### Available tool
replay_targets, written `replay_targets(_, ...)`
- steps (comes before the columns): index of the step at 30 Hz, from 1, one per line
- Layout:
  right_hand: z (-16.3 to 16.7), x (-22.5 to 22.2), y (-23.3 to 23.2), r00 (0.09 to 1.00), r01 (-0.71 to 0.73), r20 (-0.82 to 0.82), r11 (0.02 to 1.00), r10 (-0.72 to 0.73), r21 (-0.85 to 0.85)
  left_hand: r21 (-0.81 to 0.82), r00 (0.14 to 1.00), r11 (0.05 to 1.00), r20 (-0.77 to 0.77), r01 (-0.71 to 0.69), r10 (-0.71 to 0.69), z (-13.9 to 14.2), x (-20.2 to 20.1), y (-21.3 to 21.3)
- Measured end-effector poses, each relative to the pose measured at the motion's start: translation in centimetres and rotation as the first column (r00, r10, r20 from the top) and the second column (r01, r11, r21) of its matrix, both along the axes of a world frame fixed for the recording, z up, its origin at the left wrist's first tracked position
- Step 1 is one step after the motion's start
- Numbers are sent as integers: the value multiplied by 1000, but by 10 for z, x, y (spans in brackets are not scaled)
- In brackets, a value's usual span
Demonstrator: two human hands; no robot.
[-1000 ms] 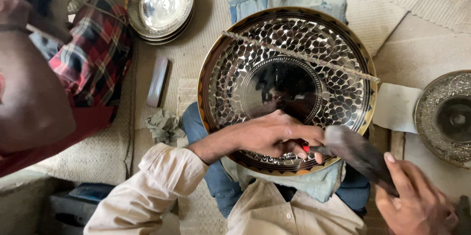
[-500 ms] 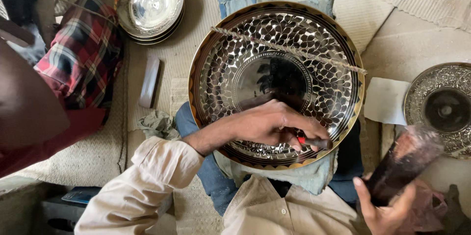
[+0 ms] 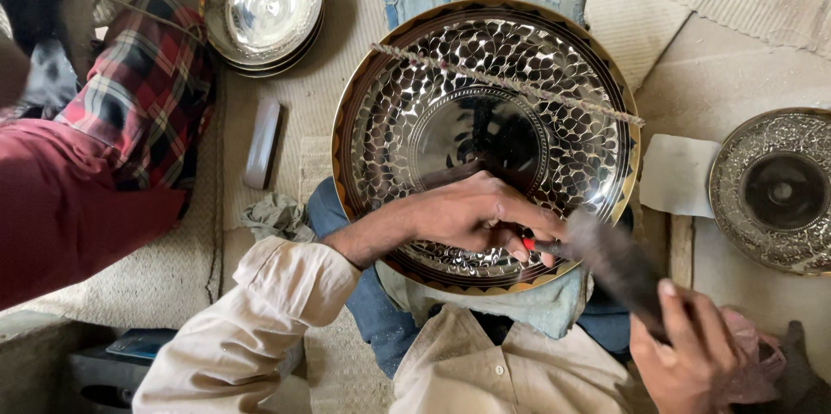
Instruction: The person uses a hammer and a small metal punch to create a decorative pattern on a large metal plate. They repeatedly strike the punch with the hammer to form small indentations across the surface.
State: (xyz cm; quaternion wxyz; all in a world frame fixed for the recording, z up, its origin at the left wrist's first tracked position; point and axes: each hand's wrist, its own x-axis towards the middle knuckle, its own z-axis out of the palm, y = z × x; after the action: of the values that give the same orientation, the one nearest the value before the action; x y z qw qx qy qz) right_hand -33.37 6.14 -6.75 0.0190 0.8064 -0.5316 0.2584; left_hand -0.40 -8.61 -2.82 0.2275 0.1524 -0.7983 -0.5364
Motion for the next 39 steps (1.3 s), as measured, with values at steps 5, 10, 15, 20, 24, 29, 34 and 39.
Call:
replay_targets(5,-16,-4,-5,972,133,168,974,-164,182,-17,1000,1000,-20,2,-2,-6,0,0)
replay_targets(10,-3,-3,-12,929,22,359,983,-87,181,11,1000,1000,6,5,-5,-6,0,1)
replay_targets(15,20,7,-27,863,21,480,960,-159,280,-33,996,999,-90,3,-6,-8,1,1)
replay_targets(20,27,6,-30,961,84,228,952,-155,294,-25,1000,1000,-21,7,-8,-13,2,1)
replay_targets(24,26,3,-30,999,-1,-51,995,6,97,-44,999,999,32,13,-12,-15,-1,-1)
replay_targets(29,29,1,-32,991,61,99,967,-88,247,-31,1000,999,22,6,-5,-12,2,0)
replay_targets(34,29,-3,-31,961,51,248,958,-124,280,-44,1000,999,-20,11,-12,-11,2,0)
replay_targets(39,20,-11,-28,908,83,368,948,-199,306,-75,1000,997,-8,10,-10,-16,1,-1)
